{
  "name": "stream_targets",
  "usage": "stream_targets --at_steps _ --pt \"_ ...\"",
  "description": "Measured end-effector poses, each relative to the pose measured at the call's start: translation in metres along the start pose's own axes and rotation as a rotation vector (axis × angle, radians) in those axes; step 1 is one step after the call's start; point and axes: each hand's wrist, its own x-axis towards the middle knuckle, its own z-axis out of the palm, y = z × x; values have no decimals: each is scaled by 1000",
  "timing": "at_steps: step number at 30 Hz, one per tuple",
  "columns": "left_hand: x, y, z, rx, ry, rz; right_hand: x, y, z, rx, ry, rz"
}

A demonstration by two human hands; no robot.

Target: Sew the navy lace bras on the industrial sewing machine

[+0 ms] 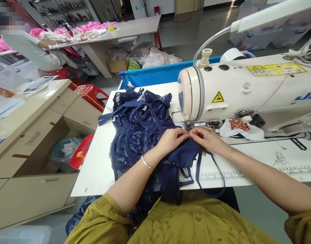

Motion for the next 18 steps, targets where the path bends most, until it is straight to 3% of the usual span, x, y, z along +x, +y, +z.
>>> stream_targets --at_steps 12,18 --pt "-1 3 2 243 -54 47 5 -8 0 45 -65 -24" --pt "-2 5 4 507 -20 127 19 17 1 -56 -16 -16"
